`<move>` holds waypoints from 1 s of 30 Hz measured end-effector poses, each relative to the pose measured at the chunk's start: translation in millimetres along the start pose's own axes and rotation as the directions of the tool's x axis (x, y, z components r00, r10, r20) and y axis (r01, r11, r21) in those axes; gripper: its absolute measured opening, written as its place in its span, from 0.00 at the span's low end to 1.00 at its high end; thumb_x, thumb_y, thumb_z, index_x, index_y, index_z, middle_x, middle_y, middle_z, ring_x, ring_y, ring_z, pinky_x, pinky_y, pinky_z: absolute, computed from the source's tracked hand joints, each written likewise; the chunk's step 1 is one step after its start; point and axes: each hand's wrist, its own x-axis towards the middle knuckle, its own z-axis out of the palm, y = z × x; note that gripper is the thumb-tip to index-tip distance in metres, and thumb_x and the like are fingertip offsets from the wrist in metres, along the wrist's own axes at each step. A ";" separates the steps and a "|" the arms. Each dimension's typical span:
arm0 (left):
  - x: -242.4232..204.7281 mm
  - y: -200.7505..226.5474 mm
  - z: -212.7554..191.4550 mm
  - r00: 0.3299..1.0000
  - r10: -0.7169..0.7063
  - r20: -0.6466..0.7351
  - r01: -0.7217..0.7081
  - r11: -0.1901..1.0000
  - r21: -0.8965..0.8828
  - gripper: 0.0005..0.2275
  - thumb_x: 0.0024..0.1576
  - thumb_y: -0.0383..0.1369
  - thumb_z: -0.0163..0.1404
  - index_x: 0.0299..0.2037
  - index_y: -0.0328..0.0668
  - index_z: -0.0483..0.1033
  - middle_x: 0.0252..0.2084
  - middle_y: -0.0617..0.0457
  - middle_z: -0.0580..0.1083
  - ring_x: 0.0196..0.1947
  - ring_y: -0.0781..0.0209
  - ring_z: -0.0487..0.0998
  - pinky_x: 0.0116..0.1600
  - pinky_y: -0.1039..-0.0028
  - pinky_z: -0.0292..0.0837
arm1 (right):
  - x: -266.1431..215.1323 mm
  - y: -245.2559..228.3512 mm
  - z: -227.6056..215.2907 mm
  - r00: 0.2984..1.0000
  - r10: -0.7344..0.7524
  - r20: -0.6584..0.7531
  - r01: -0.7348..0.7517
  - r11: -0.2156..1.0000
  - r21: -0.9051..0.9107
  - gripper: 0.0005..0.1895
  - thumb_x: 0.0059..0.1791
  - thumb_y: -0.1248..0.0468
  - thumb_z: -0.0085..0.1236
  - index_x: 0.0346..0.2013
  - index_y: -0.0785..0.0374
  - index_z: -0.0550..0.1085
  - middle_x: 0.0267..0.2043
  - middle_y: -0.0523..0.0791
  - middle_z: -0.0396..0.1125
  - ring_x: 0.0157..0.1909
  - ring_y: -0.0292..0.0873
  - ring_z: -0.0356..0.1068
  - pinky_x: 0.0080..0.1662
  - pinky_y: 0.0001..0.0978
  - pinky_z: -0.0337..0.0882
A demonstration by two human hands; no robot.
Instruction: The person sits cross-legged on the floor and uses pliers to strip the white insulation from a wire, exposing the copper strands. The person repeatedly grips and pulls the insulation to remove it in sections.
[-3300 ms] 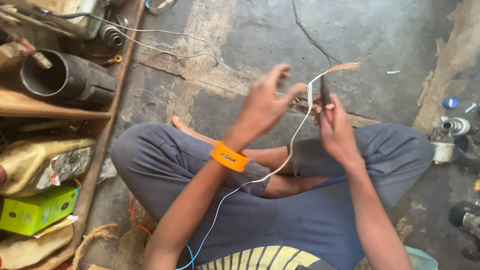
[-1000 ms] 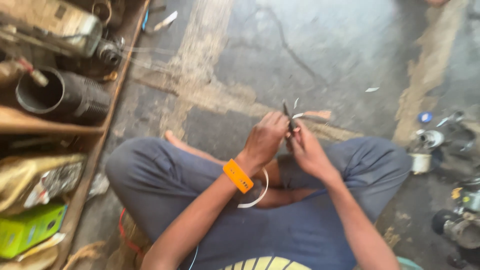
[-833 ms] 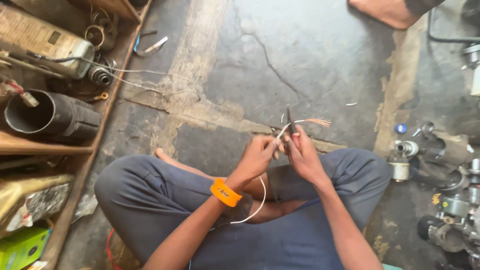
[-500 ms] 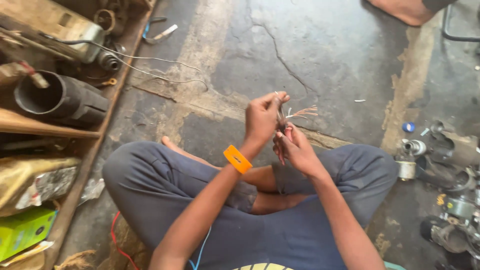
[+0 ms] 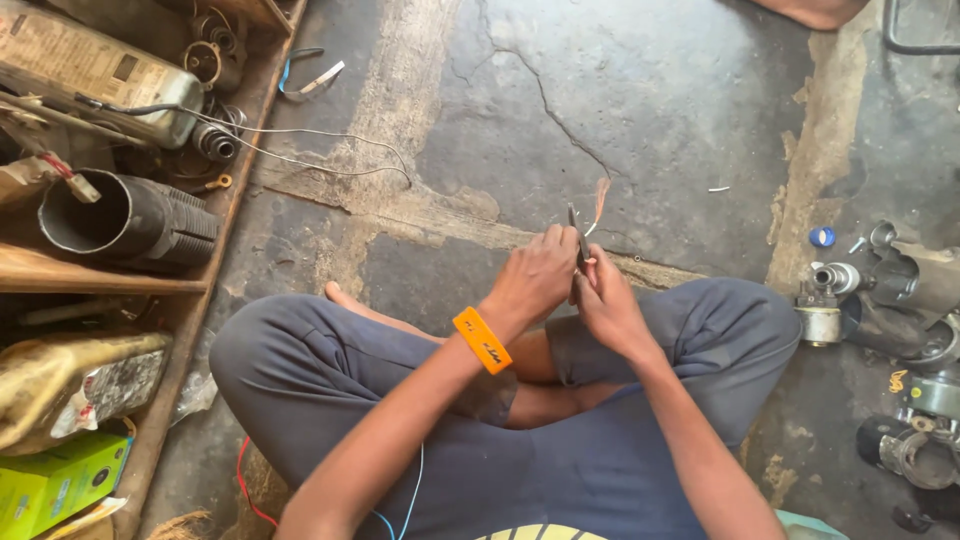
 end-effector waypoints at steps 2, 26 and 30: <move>-1.8 -5.5 -14.9 0.998 0.026 0.060 -0.019 0.992 -0.121 0.08 0.62 0.33 0.47 0.41 0.34 0.66 0.37 0.38 0.73 0.37 0.38 0.78 0.40 0.55 0.74 | -3.8 -6.6 -2.8 0.996 -0.092 -0.011 0.091 0.992 -0.087 0.13 0.52 0.70 0.43 0.52 0.62 0.65 0.27 0.43 0.65 0.29 0.35 0.67 0.34 0.31 0.68; 9.1 -37.5 -31.5 0.984 0.160 0.078 -0.098 0.850 -0.518 0.13 0.61 0.35 0.55 0.35 0.34 0.67 0.30 0.42 0.73 0.31 0.40 0.75 0.36 0.59 0.69 | -6.1 -31.5 1.8 1.000 0.003 0.012 -0.002 0.997 -0.076 0.09 0.55 0.67 0.46 0.49 0.61 0.69 0.29 0.43 0.65 0.32 0.36 0.68 0.38 0.32 0.70; 7.4 -41.6 -25.8 0.985 0.160 0.060 -0.110 0.863 -0.493 0.14 0.61 0.36 0.56 0.32 0.34 0.66 0.27 0.41 0.71 0.30 0.39 0.74 0.34 0.59 0.68 | -7.6 -31.6 2.9 1.000 -0.007 0.018 0.009 0.996 -0.086 0.11 0.55 0.68 0.47 0.52 0.61 0.70 0.30 0.43 0.65 0.32 0.36 0.69 0.39 0.32 0.71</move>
